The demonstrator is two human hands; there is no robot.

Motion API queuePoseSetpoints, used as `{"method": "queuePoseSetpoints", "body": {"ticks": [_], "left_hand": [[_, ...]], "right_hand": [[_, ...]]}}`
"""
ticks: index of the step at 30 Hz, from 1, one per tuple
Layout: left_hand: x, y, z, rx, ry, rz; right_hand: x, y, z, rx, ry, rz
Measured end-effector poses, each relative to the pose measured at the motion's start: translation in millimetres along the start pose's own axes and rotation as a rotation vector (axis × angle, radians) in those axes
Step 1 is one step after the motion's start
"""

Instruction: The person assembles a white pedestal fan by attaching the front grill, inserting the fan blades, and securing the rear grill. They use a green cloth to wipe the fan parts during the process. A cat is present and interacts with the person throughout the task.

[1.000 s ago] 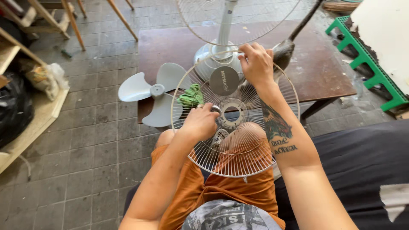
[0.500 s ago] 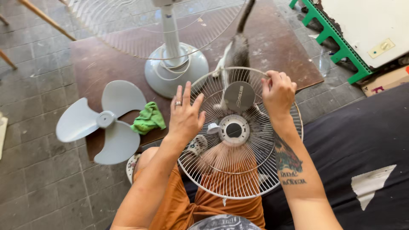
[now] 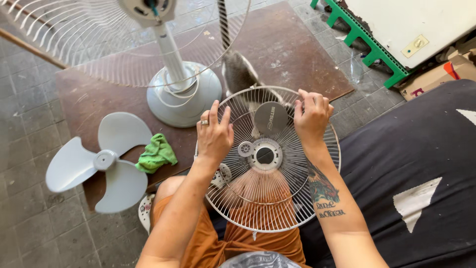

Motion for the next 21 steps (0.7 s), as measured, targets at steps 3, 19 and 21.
{"method": "queuePoseSetpoints", "body": {"ticks": [3,19,21], "left_hand": [[14,-11,-26,-0.041,0.031,-0.074],[97,-103,-173,-0.141,0.075,-0.248],[105,-113,-179,-0.154,0.043,-0.248]], "right_hand": [[37,0,-11,0.008,0.036,-0.067],[200,-28,-47,0.105,0.202,-0.29],[209,-29,-47,0.111,0.192,-0.302]]}}
Point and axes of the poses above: each hand's wrist, its own y-axis towards the middle knuckle, its own z-axis out of the palm, x = y × z, the point moved 5 cm from there along y, towards the middle knuckle, and after that the axes turned 3 degrees about y, right-handed, at the moved point
